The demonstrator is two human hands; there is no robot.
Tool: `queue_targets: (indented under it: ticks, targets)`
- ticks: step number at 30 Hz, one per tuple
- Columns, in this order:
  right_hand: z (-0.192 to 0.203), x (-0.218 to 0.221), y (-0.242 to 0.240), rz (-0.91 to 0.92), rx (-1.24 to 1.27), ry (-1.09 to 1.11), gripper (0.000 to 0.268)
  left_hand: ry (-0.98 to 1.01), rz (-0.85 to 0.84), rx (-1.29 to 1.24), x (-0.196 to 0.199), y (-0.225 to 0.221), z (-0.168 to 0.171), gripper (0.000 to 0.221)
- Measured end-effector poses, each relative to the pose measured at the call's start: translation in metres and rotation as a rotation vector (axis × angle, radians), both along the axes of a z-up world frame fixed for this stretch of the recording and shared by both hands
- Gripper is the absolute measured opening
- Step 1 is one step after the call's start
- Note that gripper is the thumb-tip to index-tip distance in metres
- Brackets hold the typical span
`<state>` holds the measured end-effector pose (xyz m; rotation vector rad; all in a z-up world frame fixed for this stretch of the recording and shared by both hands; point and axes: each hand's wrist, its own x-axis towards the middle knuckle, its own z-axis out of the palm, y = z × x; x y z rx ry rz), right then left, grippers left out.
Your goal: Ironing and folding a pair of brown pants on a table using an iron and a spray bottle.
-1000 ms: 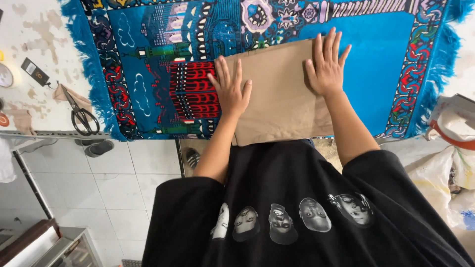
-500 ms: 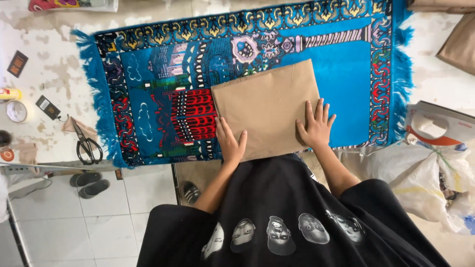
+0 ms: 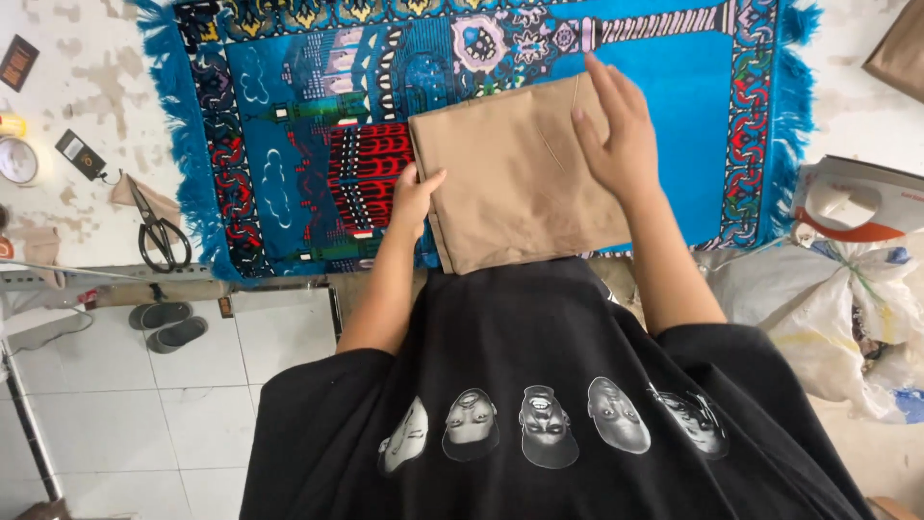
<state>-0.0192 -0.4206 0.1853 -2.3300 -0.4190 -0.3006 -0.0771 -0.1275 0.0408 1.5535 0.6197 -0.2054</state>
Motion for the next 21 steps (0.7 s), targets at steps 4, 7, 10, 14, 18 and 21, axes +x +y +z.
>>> queue_targets:
  ticks: [4, 7, 10, 14, 18, 21]
  targets:
    - [-0.137, -0.111, -0.052, -0.225, -0.425, 0.171, 0.067, 0.034, 0.087, 0.011, -0.017, -0.010, -0.049, 0.063]
    - [-0.191, -0.183, -0.092, -0.044, -0.585, -0.026, 0.064, 0.071, 0.105, 0.444, -0.036, -0.026, -0.078, 0.063]
    - [-0.202, -0.212, -0.129, -0.210, -0.564, 0.009, 0.056, -0.035, -0.034, 0.877, -0.070, -0.058, -0.024, 0.082]
    - [-0.216, -0.220, -0.212, -0.914, -0.372, 0.063, 0.077, -0.345, -0.405, 1.213, -0.106, -0.061, -0.045, 0.072]
    - [-0.262, -0.204, -0.348, -1.309, 0.046, -0.305, 0.111, -0.491, -0.408, 1.191, -0.116, -0.054, -0.047, 0.091]
    - [-0.218, -0.164, -0.357, -0.973, 0.606, -0.428, 0.112, -0.427, -0.438, 1.227, -0.138, -0.048, -0.051, 0.090]
